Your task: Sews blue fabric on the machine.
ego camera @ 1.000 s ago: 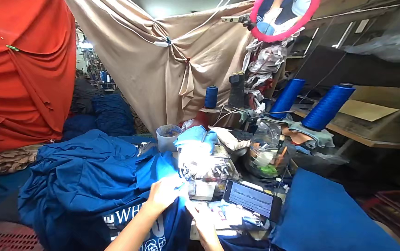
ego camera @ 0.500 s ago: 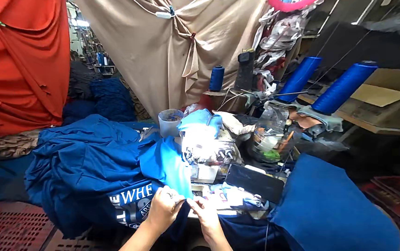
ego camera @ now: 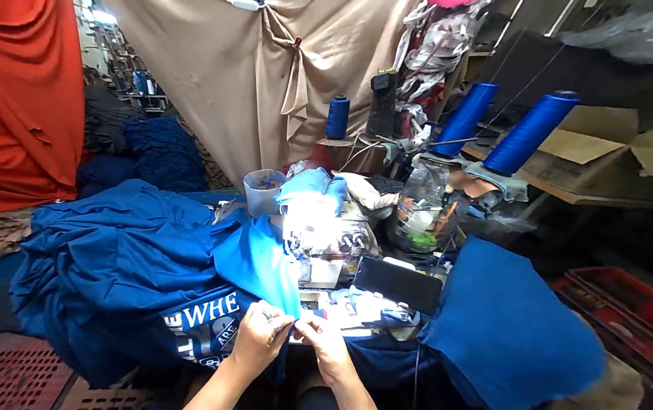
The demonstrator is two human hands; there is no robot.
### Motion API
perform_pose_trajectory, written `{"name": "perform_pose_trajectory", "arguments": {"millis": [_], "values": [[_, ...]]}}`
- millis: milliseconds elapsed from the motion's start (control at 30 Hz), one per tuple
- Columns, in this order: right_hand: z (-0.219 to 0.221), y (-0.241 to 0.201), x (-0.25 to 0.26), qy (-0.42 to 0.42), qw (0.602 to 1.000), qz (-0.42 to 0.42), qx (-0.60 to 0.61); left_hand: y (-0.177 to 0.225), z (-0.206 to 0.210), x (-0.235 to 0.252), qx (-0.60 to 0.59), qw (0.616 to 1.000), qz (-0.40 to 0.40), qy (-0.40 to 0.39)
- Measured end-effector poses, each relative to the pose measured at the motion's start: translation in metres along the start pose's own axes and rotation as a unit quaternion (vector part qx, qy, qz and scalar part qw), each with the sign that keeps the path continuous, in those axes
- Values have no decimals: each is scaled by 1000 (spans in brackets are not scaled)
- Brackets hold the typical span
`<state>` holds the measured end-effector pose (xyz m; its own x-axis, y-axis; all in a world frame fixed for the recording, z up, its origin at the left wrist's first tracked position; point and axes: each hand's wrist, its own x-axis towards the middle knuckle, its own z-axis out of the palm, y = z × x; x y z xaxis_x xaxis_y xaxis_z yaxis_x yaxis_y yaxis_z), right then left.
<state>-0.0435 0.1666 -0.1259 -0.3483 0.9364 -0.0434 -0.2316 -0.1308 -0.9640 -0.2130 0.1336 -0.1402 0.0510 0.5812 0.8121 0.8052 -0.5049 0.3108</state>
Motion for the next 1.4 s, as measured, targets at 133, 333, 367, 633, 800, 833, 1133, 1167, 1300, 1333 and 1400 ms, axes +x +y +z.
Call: {"name": "perform_pose_trajectory", "arguments": {"millis": [133, 333, 367, 633, 800, 833, 1133, 1167, 1300, 1333, 1400], "values": [[0, -1, 1, 8, 1000, 7, 0, 2, 1, 3, -1, 1000, 4, -6], [0, 1, 1, 11, 1000, 2, 3, 1, 3, -1, -21, 1000, 17, -14], [0, 1, 1, 11, 1000, -1, 7, 1, 3, -1, -28, 999, 22, -13], [3, -4, 8, 29, 992, -54, -114, -25, 15, 6, 176, 982, 68, -3], [-2, 32, 11, 34, 971, -47, -231, -16, 6, 48, 220, 942, -40, -250], [-2, 33, 10, 39, 972, -48, -229, -10, 5, 58, 218, 916, -73, -328], [3, -5, 57, 49, 969, -38, -238, -15, 0, 75, 201, 917, -82, -336], [3, -9, 68, 52, 967, -44, -246, -15, -1, 80, 196, 914, -84, -344], [13, -25, 99, 60, 972, -15, -225, -24, 4, 90, 180, 933, -75, -302], [15, -27, 102, 65, 973, -2, -222, -27, 7, 92, 177, 938, -74, -288], [18, -27, 107, 82, 975, 15, -204, -30, 9, 96, 153, 945, -89, -277]]}}
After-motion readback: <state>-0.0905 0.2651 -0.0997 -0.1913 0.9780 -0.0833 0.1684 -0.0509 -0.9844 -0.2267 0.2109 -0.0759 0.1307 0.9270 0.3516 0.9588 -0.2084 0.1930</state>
